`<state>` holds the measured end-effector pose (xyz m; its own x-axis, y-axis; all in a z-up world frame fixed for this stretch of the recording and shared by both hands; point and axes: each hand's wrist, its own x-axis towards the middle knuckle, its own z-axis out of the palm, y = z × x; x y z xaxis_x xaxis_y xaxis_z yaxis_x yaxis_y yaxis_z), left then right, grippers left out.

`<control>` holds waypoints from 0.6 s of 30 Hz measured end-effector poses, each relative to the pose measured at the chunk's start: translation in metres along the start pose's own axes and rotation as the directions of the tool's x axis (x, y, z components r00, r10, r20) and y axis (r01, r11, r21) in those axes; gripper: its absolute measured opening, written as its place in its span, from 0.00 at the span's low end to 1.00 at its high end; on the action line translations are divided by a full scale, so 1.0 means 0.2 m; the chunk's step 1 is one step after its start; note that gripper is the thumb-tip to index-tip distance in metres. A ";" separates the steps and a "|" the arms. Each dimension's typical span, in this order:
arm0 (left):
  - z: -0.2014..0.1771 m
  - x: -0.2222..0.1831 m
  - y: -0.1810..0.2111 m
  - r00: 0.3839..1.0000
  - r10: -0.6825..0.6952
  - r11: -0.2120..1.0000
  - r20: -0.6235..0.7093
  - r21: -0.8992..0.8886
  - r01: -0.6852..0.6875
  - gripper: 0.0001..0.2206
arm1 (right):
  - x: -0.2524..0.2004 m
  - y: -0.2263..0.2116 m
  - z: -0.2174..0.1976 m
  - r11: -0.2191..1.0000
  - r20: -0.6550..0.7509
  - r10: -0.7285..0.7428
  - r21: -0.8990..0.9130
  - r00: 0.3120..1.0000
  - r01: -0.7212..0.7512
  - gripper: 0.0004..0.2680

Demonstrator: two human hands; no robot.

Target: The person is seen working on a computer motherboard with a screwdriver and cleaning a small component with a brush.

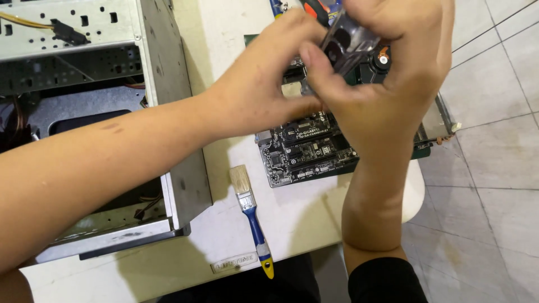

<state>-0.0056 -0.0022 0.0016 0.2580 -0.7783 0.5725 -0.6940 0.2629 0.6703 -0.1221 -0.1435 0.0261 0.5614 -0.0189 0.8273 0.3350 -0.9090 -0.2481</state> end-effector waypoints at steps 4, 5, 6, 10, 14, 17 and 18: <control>-0.01 0.01 0.00 0.999 -0.033 0.996 -0.034 -0.081 0.030 0.13 | 0.02 -0.05 -0.03 1.000 0.060 0.006 0.001 0.998 -0.006 0.16; -0.02 0.01 -0.01 0.999 -0.032 0.996 -0.032 -0.082 0.030 0.13 | 0.01 -0.03 -0.04 1.000 0.059 0.007 -0.001 0.998 -0.007 0.16; -0.02 0.01 -0.02 1.000 0.019 0.991 0.022 -0.132 -0.016 0.10 | 0.00 -0.02 -0.05 0.968 0.131 0.074 0.230 0.989 -0.103 0.15; -0.01 0.01 0.00 0.990 0.140 0.990 0.027 0.017 -0.140 0.26 | -0.01 0.03 -0.02 0.822 0.187 0.108 0.536 0.976 -0.194 0.12; -0.01 0.01 0.03 0.995 0.100 0.994 0.008 0.035 -0.100 0.18 | 0.02 -0.06 0.02 0.958 -0.007 0.131 0.259 0.991 -0.125 0.14; -0.02 0.00 0.04 0.997 -0.066 0.998 -0.031 -0.010 0.065 0.20 | 0.01 -0.07 -0.01 0.983 -0.077 0.158 0.110 0.984 -0.149 0.22; -0.02 0.00 0.02 1.000 -0.002 0.994 0.001 -0.109 0.002 0.16 | 0.01 -0.06 -0.04 0.946 0.051 0.143 0.287 0.988 -0.151 0.17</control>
<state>-0.0062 0.0012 0.0064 0.2591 -0.7792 0.5706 -0.6162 0.3215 0.7189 -0.1312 -0.1357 0.0349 0.6413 -0.1272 0.7567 0.4492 -0.7373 -0.5046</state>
